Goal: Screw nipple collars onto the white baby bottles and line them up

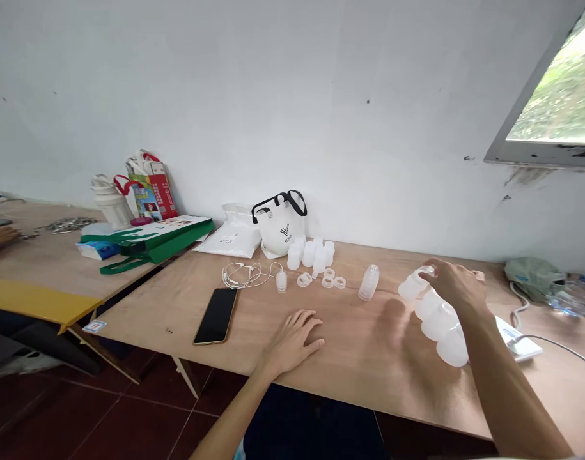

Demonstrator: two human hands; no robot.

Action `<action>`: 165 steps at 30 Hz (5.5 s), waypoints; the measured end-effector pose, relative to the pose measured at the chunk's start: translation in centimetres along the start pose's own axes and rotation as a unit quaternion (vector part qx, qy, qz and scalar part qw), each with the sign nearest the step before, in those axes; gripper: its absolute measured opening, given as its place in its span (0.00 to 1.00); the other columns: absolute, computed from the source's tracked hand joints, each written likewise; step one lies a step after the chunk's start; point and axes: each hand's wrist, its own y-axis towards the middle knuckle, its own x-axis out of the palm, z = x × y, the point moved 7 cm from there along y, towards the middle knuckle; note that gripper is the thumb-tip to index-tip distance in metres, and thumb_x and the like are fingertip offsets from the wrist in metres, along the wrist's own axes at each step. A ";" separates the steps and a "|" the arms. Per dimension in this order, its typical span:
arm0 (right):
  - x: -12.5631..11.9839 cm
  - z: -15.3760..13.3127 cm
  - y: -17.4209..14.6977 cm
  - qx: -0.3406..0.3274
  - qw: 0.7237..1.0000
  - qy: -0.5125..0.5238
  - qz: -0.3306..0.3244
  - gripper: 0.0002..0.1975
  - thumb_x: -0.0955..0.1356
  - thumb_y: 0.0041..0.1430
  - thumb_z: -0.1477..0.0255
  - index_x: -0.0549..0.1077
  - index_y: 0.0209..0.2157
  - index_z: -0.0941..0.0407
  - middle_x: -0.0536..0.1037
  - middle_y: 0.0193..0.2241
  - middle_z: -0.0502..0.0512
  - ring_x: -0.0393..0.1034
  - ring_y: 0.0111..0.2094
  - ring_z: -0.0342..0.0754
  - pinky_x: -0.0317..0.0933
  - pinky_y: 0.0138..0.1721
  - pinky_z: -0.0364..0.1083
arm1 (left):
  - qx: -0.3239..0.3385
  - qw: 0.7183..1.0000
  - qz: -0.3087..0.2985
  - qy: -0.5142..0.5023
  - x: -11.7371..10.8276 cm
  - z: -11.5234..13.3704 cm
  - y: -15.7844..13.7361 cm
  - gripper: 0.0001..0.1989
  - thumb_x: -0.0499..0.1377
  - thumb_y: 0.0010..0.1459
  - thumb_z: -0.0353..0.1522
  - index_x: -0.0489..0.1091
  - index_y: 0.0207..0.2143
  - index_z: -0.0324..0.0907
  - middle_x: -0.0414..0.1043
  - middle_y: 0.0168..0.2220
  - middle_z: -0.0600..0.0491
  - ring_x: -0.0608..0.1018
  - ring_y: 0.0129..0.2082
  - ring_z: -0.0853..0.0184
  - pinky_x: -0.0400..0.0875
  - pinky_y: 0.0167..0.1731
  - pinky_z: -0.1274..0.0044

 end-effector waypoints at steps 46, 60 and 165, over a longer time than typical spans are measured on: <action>11.9 -19.6 -18.5 -0.339 0.924 0.178 0.002 0.19 0.58 0.73 0.72 0.72 0.59 0.50 0.74 0.61 0.57 0.67 0.62 0.54 0.57 0.64 0.61 | 0.006 0.986 0.051 0.158 0.4 0.4 0.0 0.17 0.55 0.70 0.36 0.67 0.59 0.46 0.66 0.65 0.46 0.67 0.65 0.54 0.60 0.65 0.58; 12.2 -19.5 -18.5 -0.341 0.924 0.174 0.007 0.20 0.58 0.73 0.72 0.71 0.60 0.49 0.74 0.61 0.56 0.67 0.62 0.53 0.56 0.65 0.60 | 0.013 0.986 0.063 0.154 0.7 0.1 0.0 0.17 0.55 0.70 0.37 0.67 0.59 0.47 0.66 0.65 0.46 0.66 0.65 0.55 0.60 0.65 0.58; 11.9 -19.6 -18.3 -0.326 0.928 0.178 -0.030 0.18 0.58 0.74 0.70 0.72 0.58 0.51 0.74 0.61 0.57 0.67 0.63 0.55 0.57 0.64 0.63 | -0.101 0.985 0.143 0.000 -4.1 -4.0 0.1 0.18 0.51 0.62 0.23 0.75 0.46 0.47 0.78 0.52 0.51 0.77 0.53 0.58 0.66 0.56 0.63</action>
